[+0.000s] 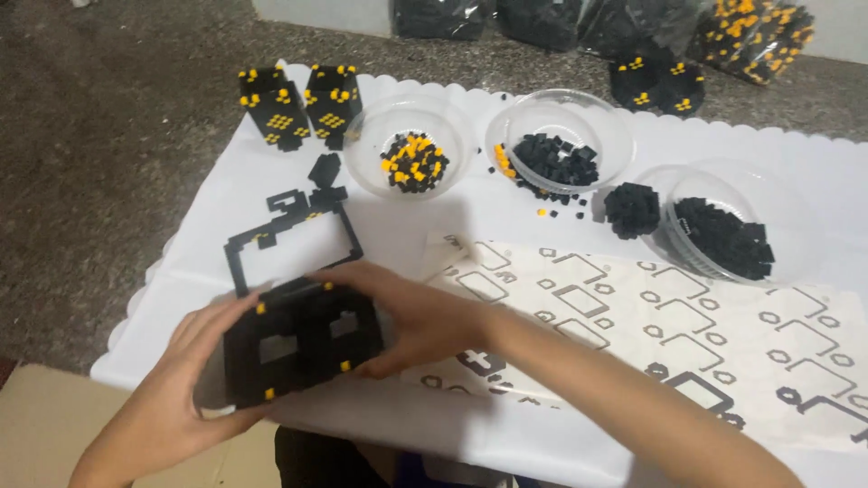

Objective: Assembling a structure using small plastic building blocks by following a printed instruction sheet.

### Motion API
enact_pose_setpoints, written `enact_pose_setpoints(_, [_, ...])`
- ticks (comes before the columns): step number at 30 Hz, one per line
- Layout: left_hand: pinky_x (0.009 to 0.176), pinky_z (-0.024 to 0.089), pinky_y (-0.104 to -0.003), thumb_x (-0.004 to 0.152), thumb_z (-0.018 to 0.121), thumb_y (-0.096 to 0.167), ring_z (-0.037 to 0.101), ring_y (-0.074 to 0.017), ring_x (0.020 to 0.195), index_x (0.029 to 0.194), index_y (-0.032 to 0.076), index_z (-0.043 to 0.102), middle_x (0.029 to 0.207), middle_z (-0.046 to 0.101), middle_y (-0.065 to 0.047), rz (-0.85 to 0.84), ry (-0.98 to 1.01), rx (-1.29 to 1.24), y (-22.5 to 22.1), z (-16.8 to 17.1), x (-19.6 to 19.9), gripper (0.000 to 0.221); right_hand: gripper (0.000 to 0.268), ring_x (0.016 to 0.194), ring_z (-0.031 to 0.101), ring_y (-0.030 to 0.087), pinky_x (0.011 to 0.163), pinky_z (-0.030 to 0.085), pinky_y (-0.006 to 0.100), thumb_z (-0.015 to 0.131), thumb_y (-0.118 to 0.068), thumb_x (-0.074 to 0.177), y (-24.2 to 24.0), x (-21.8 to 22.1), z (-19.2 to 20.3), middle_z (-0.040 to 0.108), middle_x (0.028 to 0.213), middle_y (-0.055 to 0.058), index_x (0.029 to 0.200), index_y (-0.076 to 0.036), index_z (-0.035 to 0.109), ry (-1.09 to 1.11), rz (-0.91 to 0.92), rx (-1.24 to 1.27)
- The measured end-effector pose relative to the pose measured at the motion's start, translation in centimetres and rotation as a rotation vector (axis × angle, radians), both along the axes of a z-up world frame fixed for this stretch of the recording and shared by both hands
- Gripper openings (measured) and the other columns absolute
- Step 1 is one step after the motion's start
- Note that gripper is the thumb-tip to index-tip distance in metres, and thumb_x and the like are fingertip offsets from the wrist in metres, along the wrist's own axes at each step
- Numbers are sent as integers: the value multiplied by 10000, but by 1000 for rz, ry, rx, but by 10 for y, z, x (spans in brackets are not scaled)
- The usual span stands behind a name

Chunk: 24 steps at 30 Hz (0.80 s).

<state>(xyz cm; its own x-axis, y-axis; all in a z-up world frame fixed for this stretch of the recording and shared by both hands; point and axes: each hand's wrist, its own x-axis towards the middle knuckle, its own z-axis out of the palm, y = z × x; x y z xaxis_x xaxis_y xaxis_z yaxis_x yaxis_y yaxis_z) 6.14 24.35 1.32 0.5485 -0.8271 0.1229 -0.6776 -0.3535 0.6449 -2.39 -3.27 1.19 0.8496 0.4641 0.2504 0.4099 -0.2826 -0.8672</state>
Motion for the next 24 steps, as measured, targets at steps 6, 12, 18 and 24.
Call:
enact_pose_setpoints(6, [1032,334,-354,509,856,213,403,-187,1333,1413,138,371,1441,423,-65,185,154,43,-2,-10,9,1028,879,1435,190,343,1151,224,433,692,-274,736,9,-1,-17,203,1524,200,1450,-103,208,24,-105,-96])
enact_pose_setpoints(12, [1078,228,-386,332,945,477,346,-228,1340,1461,164,282,1471,373,-55,45,-227,200,19,-45,47,1346,382,1161,560,154,1073,398,302,673,-195,842,-51,-51,8,602,1218,43,1200,-85,599,-99,-639,-45])
enact_pose_setpoints(18, [940,412,-394,664,750,327,551,-268,1114,1212,72,552,1289,579,-78,-238,-463,-101,-110,70,6,635,231,1016,606,295,902,426,421,666,-171,897,-152,-75,24,664,1072,129,1067,-16,644,-530,-1074,-571])
enact_pose_setpoints(24, [804,517,-497,831,565,558,627,-327,1033,1325,52,477,1102,648,-165,4,-117,278,-303,59,35,712,243,991,611,279,876,448,400,730,-252,862,-190,-100,18,668,1023,72,1064,-128,677,-386,-1273,-645])
